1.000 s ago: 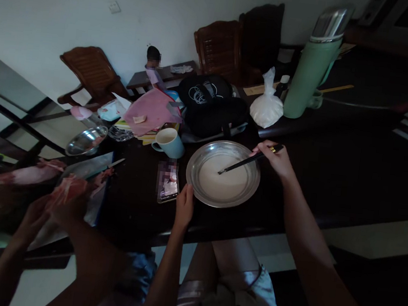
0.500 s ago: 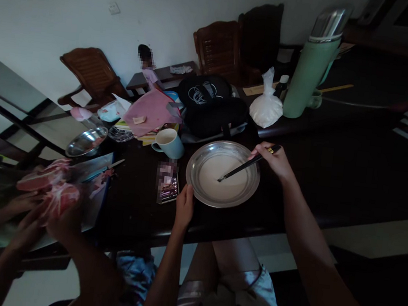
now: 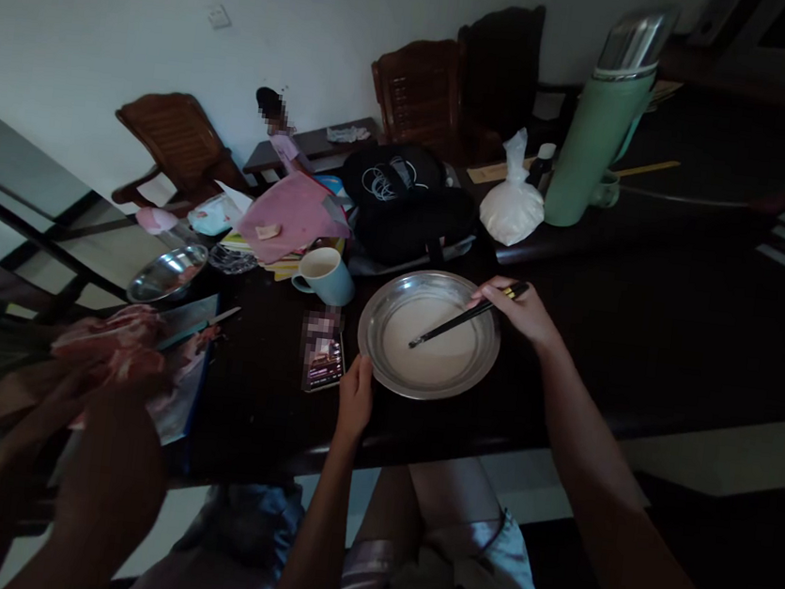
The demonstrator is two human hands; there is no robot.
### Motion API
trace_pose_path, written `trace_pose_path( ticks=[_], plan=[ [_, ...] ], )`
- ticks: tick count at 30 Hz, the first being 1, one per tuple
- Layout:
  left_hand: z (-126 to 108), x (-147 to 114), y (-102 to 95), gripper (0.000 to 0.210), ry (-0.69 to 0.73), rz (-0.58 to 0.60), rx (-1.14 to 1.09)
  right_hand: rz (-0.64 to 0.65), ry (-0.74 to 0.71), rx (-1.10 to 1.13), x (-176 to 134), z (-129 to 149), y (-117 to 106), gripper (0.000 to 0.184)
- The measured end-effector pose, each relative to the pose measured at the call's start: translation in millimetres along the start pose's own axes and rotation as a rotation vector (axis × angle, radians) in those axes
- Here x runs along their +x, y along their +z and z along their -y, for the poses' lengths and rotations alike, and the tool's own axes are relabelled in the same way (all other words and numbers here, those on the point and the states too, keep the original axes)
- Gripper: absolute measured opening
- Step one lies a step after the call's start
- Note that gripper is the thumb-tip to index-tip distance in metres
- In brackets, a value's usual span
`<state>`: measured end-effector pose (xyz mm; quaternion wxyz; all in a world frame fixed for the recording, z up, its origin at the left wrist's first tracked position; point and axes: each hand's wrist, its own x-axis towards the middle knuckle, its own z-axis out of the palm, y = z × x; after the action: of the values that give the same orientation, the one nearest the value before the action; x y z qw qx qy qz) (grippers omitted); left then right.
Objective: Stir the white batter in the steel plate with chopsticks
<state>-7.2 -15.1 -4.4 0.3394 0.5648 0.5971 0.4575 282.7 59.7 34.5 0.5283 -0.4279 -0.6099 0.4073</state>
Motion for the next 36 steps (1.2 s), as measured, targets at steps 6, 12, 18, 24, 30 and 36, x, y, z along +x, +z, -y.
trace_pose_path(
  ticks=[6, 12, 18, 24, 30, 36],
  plan=[
    [-2.0, -0.4, 0.1, 0.054, -0.001, 0.009, -0.018, -0.165, -0.014, -0.013, 0.4, 3.4, -4.7, 0.033],
    [2.5, 0.4, -0.3, 0.055, 0.002, 0.003, -0.010, -0.028, 0.018, -0.007, 0.4, 2.4, -0.2, 0.036],
    [0.5, -0.2, -0.5, 0.054, 0.009, 0.008, 0.000, -0.154, 0.007, 0.009, 1.4, 2.2, -4.8, 0.033],
    [-0.1, 0.0, -0.3, 0.052, 0.003, -0.002, -0.007, -0.017, -0.011, -0.012, 0.6, 1.8, 0.6, 0.036],
    [4.0, 0.2, -0.2, 0.052, 0.010, 0.000, -0.018, -0.176, 0.000, -0.014, 1.0, 2.9, -4.8, 0.034],
    [3.9, 0.4, 0.2, 0.052, -0.004, -0.010, -0.027, 0.012, -0.009, 0.002, 0.4, 1.3, 0.8, 0.034]
  ],
)
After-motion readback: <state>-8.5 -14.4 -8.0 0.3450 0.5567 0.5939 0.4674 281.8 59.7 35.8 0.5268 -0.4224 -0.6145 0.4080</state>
